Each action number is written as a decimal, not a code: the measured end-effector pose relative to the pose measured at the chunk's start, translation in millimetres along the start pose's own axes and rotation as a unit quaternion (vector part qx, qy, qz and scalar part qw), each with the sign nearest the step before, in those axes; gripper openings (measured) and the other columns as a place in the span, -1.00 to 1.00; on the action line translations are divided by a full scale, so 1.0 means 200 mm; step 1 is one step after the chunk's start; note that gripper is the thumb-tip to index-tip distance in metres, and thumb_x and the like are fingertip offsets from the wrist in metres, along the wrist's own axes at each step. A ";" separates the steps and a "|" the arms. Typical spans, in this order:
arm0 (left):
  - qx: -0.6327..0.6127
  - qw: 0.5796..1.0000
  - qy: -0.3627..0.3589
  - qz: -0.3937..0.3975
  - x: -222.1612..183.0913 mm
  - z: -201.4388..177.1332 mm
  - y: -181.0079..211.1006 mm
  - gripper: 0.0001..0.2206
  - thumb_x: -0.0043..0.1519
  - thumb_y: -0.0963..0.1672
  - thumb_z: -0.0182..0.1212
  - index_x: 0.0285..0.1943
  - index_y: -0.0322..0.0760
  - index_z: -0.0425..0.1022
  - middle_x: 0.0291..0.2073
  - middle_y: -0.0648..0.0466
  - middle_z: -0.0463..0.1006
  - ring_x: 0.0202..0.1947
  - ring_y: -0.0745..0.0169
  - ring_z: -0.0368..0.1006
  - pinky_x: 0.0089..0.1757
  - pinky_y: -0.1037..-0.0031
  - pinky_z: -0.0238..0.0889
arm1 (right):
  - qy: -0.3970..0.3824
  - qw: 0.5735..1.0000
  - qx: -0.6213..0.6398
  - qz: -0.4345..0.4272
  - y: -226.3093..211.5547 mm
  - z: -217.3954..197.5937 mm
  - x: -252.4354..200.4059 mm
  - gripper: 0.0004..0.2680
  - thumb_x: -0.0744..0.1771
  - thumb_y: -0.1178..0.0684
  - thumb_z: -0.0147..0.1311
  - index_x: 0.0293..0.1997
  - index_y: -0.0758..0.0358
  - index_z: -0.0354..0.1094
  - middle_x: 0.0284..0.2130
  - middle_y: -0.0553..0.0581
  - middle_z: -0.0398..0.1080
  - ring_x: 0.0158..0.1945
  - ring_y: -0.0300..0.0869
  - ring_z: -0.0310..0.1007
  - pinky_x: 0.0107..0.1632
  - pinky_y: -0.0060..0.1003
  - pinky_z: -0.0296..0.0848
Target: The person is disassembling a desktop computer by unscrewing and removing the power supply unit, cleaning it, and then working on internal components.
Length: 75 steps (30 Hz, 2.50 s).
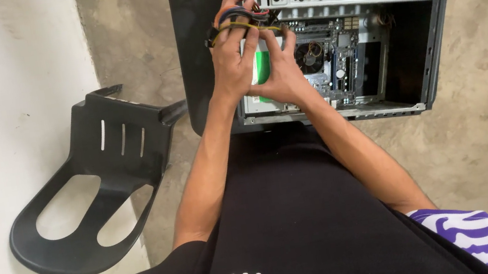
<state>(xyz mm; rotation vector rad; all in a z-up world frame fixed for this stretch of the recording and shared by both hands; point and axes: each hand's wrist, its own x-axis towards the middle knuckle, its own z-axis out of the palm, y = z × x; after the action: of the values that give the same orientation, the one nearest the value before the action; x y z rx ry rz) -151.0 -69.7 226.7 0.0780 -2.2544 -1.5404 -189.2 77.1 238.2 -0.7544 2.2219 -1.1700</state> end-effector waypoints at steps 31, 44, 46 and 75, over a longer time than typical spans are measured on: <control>0.559 0.744 -0.364 0.021 -0.15 0.01 0.26 0.00 -0.01 0.22 0.25 0.63 0.00 -0.08 0.62 0.14 -0.32 0.58 0.25 -0.35 0.16 -0.68 -0.36 | 0.071 0.951 0.283 0.101 0.24 -0.24 0.08 -0.70 0.39 -0.31 -0.04 0.03 0.04 0.26 -0.11 -0.05 0.39 -0.17 -0.35 0.31 -0.22 -0.41 0.34; 0.542 0.693 -0.475 0.002 -0.02 0.02 0.19 0.08 -0.03 0.40 0.00 0.64 0.22 -0.41 0.61 0.13 -0.52 0.59 0.17 -0.54 0.14 -0.62 -0.89 | -0.037 0.887 0.451 0.097 0.32 -0.13 0.04 -0.60 0.37 0.15 0.17 0.27 -0.09 0.00 0.03 0.10 0.22 -0.53 -0.28 0.16 -0.49 -0.36 0.26; 0.556 0.693 -0.460 0.018 -0.03 0.02 0.15 0.17 -0.13 0.44 0.05 0.64 0.22 -0.41 0.61 0.13 -0.49 0.59 0.15 -0.52 0.14 -0.61 -0.91 | -0.057 0.903 0.426 -0.005 0.37 -0.12 0.05 -0.53 0.38 0.17 0.22 0.37 -0.05 -0.04 0.04 0.03 0.21 -0.21 -0.36 0.31 -0.12 -0.40 0.49; 0.492 0.777 -0.369 0.131 0.07 0.00 0.24 0.33 -0.59 0.23 0.54 0.50 -0.29 0.15 0.37 -0.27 0.19 0.27 -0.31 0.17 0.14 -0.29 -0.15 | -0.007 0.937 0.337 -0.093 0.36 -0.27 0.10 -0.83 0.46 0.10 0.01 0.19 0.15 0.21 0.13 0.06 0.35 0.24 -0.18 0.33 0.36 -0.22 0.28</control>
<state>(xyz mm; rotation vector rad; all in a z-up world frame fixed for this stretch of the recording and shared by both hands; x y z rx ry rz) -154.1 -54.9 274.5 -0.6216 -3.2451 -0.0499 -255.0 128.6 199.9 -0.6724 1.5777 -1.8620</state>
